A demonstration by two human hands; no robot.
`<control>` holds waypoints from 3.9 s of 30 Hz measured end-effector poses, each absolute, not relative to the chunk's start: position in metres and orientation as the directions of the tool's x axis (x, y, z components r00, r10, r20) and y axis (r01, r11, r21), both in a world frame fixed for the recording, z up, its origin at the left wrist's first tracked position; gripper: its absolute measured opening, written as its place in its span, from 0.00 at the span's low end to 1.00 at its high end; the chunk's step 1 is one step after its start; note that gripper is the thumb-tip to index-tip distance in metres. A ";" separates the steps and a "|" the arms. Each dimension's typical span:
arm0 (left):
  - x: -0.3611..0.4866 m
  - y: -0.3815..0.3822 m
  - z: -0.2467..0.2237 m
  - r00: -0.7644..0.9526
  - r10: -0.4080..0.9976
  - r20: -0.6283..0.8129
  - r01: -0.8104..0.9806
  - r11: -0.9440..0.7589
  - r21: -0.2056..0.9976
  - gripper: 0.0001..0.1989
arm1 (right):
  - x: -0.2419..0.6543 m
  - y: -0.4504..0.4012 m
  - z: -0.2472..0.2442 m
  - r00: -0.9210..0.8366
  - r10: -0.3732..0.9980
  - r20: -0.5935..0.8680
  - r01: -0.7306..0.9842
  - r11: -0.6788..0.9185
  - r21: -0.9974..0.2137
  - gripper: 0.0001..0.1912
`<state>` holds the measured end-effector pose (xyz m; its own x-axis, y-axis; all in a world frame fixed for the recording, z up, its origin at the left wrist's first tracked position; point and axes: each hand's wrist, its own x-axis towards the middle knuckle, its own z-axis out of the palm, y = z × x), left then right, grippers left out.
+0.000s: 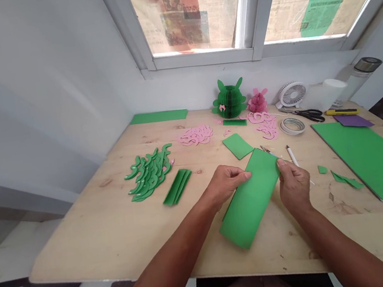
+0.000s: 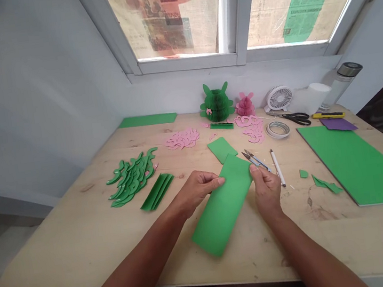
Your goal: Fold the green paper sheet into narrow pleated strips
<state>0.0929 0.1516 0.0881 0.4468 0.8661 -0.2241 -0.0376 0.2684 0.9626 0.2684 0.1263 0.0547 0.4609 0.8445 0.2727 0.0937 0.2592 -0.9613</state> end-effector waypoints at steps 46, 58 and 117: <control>0.052 0.112 0.056 0.398 0.841 -0.367 0.060 0.375 0.925 0.20 | 0.280 0.146 0.047 0.576 0.772 0.269 -0.030 0.349 -0.937 0.24; 0.032 0.108 0.058 0.440 0.811 -0.386 0.183 0.339 0.923 0.20 | 0.280 0.133 0.054 0.582 0.797 0.159 -0.056 0.234 -0.971 0.19; 0.106 0.046 0.010 0.532 0.827 0.181 0.823 -0.556 0.118 0.32 | 0.287 0.051 0.019 -0.573 0.717 0.397 0.787 0.617 0.022 0.17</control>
<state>0.1064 0.0455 0.0102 0.5323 0.8270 0.1810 0.8230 -0.5556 0.1184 0.2867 0.0510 0.0189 -0.5730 0.7170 0.3970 0.7869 0.6168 0.0216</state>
